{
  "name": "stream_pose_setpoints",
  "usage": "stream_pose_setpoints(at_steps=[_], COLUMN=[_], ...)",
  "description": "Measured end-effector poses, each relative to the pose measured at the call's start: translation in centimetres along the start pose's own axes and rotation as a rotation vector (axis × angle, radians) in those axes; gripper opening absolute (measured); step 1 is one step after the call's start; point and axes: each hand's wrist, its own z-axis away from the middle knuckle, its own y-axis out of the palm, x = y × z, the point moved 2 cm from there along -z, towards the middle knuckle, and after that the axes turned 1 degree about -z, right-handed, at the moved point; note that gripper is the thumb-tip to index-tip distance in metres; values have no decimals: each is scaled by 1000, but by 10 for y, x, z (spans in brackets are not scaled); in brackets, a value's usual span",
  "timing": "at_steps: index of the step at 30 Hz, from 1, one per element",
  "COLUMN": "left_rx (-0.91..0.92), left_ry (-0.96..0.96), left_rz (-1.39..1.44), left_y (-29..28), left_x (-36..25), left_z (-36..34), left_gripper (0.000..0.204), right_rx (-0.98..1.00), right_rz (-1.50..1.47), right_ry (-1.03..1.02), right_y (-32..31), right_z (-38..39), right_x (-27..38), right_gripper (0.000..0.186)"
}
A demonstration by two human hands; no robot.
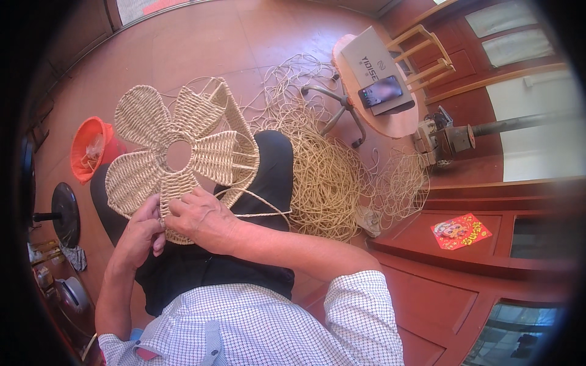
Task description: Weaving a large decorative flower shape using wicker or straw materials.
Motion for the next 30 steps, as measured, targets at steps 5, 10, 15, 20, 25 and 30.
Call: stream_pose_setpoints(at_steps=[5, 10, 15, 20, 25, 30], left_rx=[-11, -11, -29, -260, -465, -552], left_ry=[-6, -7, 1, 156, 570, 942], left_rz=[0, -12, -41, -224, -857, -1083], left_y=[0, -1, 0, 19, 33, 24], left_x=[0, 0, 2, 11, 20, 28], left_z=[2, 1, 1, 18, 30, 30], left_gripper=[73, 72, 73, 70, 62, 28], right_rx=[116, 124, 97, 21, -90, -159], right_rz=[-36, -47, -74, -192, -416, -602], right_ry=[-31, -19, 20, 105, 186, 249], right_y=[-5, -5, -2, -4, -15, -21], right_z=[-5, -13, -17, -9, -7, -6], right_x=[1, 0, -7, -11, 4, 21], right_gripper=[16, 15, 15, 14, 13, 10])
